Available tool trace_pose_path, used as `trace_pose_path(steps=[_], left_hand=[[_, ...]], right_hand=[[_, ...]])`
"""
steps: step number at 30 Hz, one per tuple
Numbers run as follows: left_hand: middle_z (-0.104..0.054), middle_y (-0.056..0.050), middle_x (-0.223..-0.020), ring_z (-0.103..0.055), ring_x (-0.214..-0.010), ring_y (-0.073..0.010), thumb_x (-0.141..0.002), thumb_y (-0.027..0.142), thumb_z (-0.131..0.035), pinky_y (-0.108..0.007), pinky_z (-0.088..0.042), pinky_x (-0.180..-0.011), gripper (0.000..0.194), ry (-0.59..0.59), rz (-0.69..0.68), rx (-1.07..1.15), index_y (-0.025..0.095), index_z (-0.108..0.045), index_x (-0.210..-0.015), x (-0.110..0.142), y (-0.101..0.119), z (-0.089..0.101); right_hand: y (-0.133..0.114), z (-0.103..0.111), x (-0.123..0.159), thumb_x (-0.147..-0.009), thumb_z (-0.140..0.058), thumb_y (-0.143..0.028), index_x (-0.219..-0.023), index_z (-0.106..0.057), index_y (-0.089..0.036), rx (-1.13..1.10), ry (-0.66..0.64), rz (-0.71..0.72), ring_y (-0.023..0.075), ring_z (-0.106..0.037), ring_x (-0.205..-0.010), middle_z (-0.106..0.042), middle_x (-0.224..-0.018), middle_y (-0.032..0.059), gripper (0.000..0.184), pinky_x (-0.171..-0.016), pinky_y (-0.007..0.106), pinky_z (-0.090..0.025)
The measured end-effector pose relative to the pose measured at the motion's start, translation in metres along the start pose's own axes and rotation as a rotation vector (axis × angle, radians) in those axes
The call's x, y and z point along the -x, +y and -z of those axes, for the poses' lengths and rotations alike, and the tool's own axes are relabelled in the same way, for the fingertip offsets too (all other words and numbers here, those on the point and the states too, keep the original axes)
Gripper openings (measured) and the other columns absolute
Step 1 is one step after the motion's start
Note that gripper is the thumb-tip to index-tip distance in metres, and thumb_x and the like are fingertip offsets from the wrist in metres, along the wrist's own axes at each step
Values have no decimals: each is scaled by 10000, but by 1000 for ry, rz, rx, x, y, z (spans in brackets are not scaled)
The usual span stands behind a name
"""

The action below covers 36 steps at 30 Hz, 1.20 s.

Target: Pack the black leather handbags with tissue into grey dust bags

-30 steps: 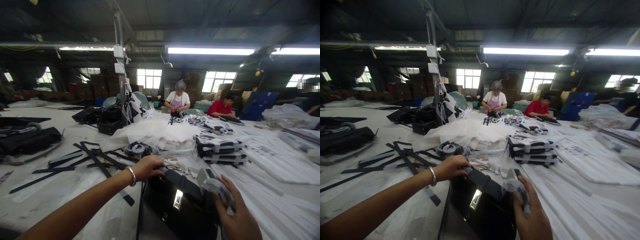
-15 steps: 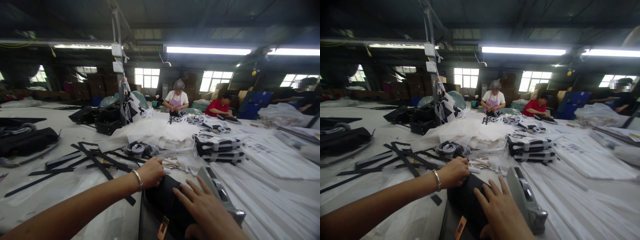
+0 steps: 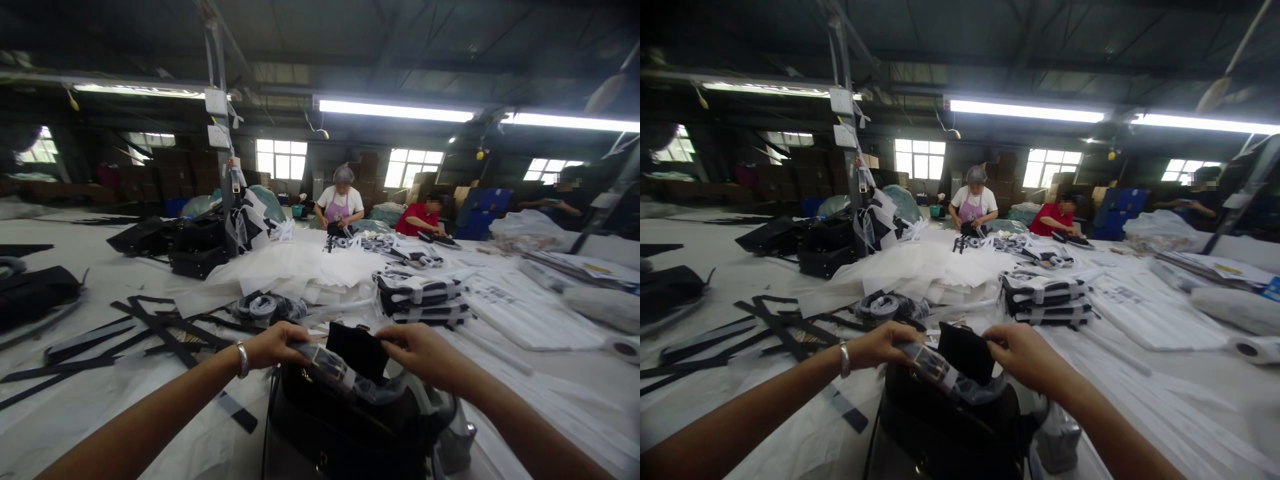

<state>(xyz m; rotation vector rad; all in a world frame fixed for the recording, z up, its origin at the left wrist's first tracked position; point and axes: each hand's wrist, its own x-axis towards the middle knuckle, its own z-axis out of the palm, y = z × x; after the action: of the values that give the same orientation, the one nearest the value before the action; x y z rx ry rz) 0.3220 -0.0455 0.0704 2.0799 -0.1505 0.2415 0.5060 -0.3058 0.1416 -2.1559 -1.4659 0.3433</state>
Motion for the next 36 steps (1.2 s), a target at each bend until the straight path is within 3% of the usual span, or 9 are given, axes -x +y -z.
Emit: trace_pose_path(steps=[3,7,11,15,19,25,30,32,36], left_hand=[[-733,-59,-960,-667,-888,-221,-844,508,-647,-303,-512,-817,401,170,64,222,158,-718,-1025,1,-9,-7],[-698,-73,-1145,-664,-987,-215,-957,578,-408,-329,-509,-882,513,357,76,436,200,-602,-1242,-8,-19,-21],[-676,-71,-1227,-610,-1157,-229,-935,534,-517,-350,-433,-1037,476,481,74,799,204,-597,-1268,-21,-21,-28],[-690,-38,-1216,-586,-1201,-221,-895,450,-634,-330,-399,-1082,407,509,57,1048,219,-637,-1230,-29,-22,-31],[-714,-28,-1159,-620,-1142,-202,-884,437,-656,-313,-441,-1040,401,515,7,1154,223,-644,-1223,-26,-30,-37],[-760,-53,-983,-696,-914,-176,-870,406,-684,-286,-506,-927,347,567,99,1204,150,-701,-1105,-19,-35,-41],[-736,-53,-1099,-655,-1067,-196,-849,379,-715,-277,-469,-990,360,559,190,1117,156,-692,-1130,-26,-23,-29],[-750,-72,-1032,-677,-1003,-204,-830,375,-735,-269,-494,-935,369,535,234,1074,126,-701,-1099,-32,-22,-23],[-758,-80,-926,-699,-810,-186,-805,418,-747,-252,-524,-742,395,538,319,993,109,-704,-1046,-43,-34,-14]], right_hand=[[10,12,-20,-780,-610,-318,-928,-776,-187,-218,-162,-63,208,-671,-787,-758,-838,13,258,-716,276,-497],[21,12,-32,-851,-556,-493,-987,-764,-151,-334,-206,-124,202,-673,-772,-753,-870,53,423,-682,278,-516],[28,2,-27,-946,-313,-631,-1293,-622,-221,-441,-87,-148,262,-601,-1161,-673,-1243,84,619,-988,417,-451],[31,-16,-20,-909,-367,-688,-1226,-676,-260,-519,4,-88,298,-475,-1316,-632,-1321,44,616,-1157,467,-237],[31,-31,-20,-895,-443,-663,-1182,-703,-270,-606,-108,-6,302,-557,-1235,-700,-1210,33,551,-1118,467,-322],[23,-24,-10,-954,-218,-656,-1137,-730,-225,-461,-303,150,317,-511,-1277,-620,-1327,88,694,-1124,500,-296],[15,-20,7,-799,-629,-621,-1117,-712,-221,-509,-438,216,323,-581,-1179,-702,-1161,80,518,-1073,448,-378],[20,-28,13,-769,-667,-606,-1052,-726,-211,-528,-343,121,327,-619,-1114,-717,-1105,84,490,-1011,437,-442],[50,-63,29,-854,-493,-664,-1208,-652,-226,-523,144,-199,342,-547,-1234,-666,-1253,104,585,-1078,497,-384]])
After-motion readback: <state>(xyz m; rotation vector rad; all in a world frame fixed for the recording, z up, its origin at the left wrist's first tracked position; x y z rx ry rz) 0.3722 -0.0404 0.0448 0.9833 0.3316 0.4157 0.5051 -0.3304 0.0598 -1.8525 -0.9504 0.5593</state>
